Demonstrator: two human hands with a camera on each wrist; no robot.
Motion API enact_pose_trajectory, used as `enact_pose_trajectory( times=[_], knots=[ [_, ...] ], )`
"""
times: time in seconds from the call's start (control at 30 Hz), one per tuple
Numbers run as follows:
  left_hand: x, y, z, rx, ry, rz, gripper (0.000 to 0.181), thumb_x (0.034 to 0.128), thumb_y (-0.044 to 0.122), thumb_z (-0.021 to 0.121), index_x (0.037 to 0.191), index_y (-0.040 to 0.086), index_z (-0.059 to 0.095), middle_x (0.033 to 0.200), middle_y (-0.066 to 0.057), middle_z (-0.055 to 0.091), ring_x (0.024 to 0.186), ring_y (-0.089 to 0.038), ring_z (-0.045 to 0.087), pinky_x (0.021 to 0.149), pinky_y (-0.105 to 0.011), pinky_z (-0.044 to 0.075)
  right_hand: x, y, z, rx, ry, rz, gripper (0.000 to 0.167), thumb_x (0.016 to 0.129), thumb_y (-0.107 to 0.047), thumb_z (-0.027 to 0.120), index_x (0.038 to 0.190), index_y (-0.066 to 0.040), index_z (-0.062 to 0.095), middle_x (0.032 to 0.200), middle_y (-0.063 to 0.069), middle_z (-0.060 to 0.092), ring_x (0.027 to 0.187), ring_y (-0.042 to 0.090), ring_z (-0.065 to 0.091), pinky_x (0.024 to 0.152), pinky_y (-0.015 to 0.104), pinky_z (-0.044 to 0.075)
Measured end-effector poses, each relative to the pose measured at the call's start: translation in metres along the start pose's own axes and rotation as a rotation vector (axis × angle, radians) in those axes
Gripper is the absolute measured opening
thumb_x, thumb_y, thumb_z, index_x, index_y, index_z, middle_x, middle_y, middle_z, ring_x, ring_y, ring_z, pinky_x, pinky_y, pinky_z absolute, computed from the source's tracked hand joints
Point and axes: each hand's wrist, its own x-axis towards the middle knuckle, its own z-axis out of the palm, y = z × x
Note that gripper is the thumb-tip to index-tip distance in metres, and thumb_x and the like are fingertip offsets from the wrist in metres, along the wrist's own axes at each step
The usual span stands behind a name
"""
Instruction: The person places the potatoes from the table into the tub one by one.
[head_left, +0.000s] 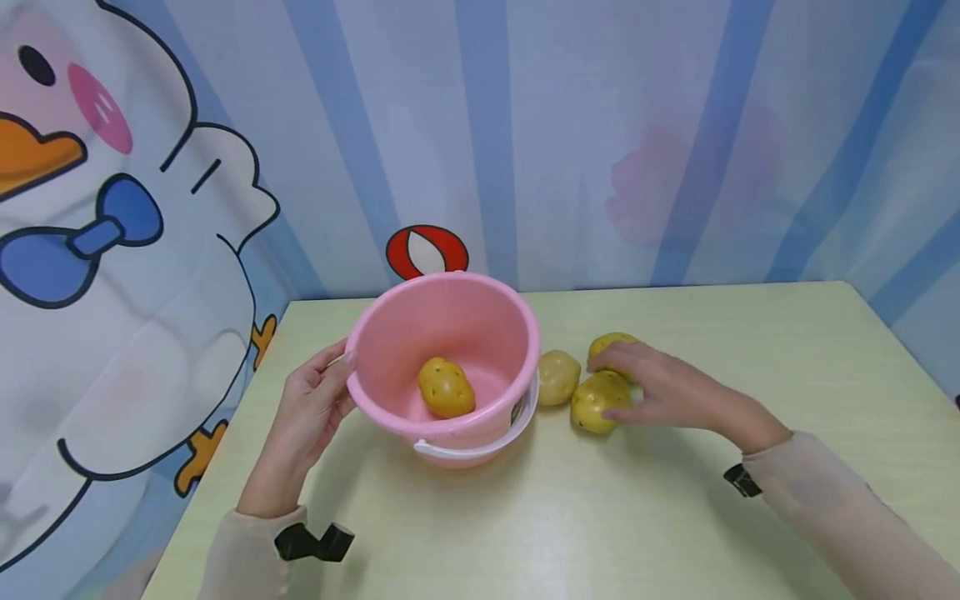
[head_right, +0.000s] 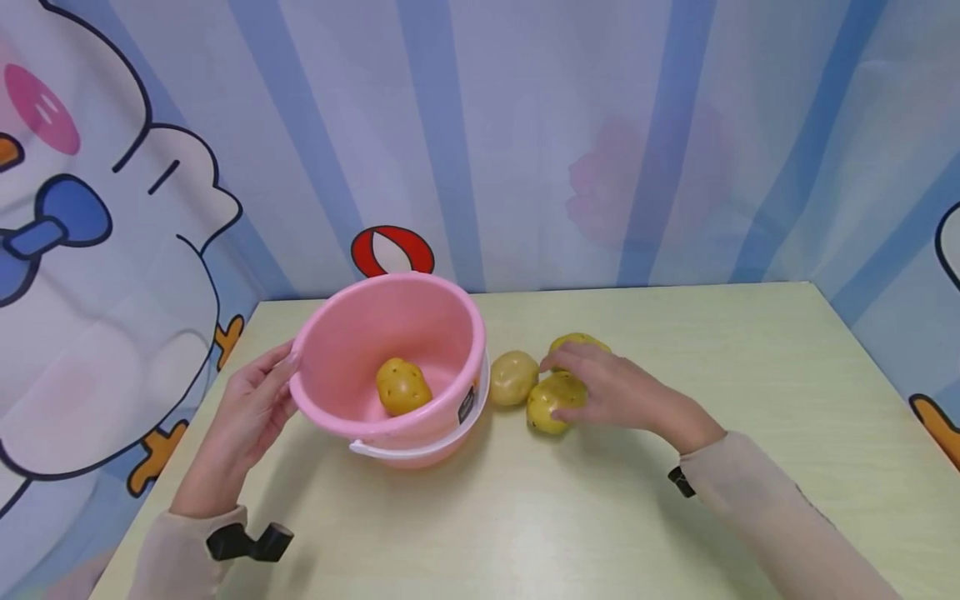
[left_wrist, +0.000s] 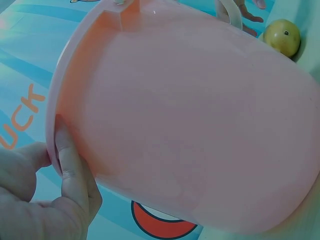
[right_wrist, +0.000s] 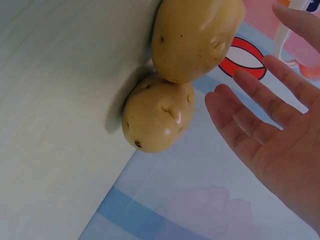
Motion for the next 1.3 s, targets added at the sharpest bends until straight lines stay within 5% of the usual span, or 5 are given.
enact_pose_trajectory(
  times=[0.9, 1.3],
  knots=[
    [0.0, -0.002, 0.0, 0.002, 0.004, 0.004, 0.054, 0.1031, 0.018, 0.057, 0.147, -0.008, 0.036, 0.113, -0.006, 0.07, 0.094, -0.013, 0.07, 0.083, -0.025, 0.057, 0.002, 0.005, 0.017, -0.041, -0.034, -0.006, 0.049, 0.079, -0.023, 0.085, 0.121, -0.01, 0.063, 0.122, 0.006, 0.06, 0.111, 0.028, 0.056, 0.092, 0.049, 0.053],
    [0.0, -0.002, 0.0, 0.012, 0.011, 0.0, 0.056, 0.103, 0.019, 0.057, 0.148, -0.007, 0.035, 0.114, -0.006, 0.07, 0.094, -0.012, 0.07, 0.086, -0.027, 0.056, 0.002, 0.008, 0.024, -0.082, -0.021, -0.067, 0.053, 0.073, -0.02, 0.089, 0.119, -0.009, 0.066, 0.12, 0.007, 0.06, 0.11, 0.03, 0.054, 0.093, 0.049, 0.052]
  ],
)
